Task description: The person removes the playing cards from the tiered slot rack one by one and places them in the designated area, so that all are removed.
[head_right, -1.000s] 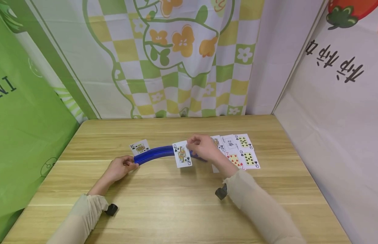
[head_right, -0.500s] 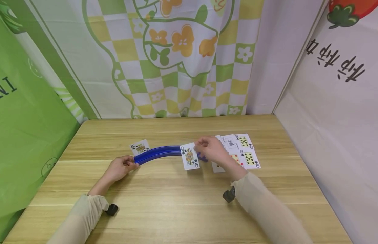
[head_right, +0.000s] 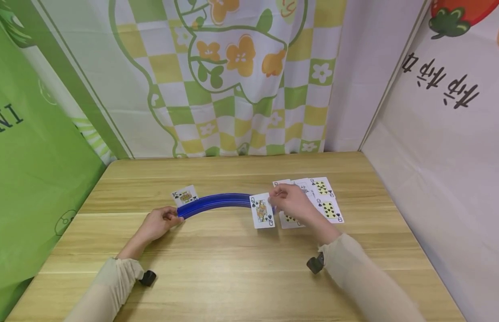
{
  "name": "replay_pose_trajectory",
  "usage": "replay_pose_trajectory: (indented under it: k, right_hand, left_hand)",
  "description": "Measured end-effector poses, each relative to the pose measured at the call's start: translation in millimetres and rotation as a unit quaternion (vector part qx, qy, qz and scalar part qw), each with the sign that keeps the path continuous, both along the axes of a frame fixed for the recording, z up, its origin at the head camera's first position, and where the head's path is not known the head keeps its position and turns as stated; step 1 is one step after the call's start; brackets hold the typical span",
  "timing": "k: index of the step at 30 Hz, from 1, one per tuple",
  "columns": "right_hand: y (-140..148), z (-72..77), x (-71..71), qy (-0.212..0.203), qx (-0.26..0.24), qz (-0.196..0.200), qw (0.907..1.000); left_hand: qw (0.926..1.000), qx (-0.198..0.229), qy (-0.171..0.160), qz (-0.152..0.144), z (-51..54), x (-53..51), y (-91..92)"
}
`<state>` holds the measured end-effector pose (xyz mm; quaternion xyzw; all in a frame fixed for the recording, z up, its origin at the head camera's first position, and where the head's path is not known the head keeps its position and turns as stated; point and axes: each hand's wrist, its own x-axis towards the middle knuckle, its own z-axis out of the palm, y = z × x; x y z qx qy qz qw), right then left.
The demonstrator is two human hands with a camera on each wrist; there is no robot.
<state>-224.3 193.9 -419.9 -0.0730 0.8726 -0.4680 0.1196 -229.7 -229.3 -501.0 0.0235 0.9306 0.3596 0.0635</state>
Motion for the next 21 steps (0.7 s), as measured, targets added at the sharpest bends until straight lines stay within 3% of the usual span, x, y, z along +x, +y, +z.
replay_pose_trajectory:
  k: [21]
  right_hand:
    - [31.9, -4.9, 17.7, -0.007, 0.018, -0.02, 0.9996]
  left_hand:
    - [1.0, -0.006, -0.003, -0.001, 1.8, 1.1, 1.2]
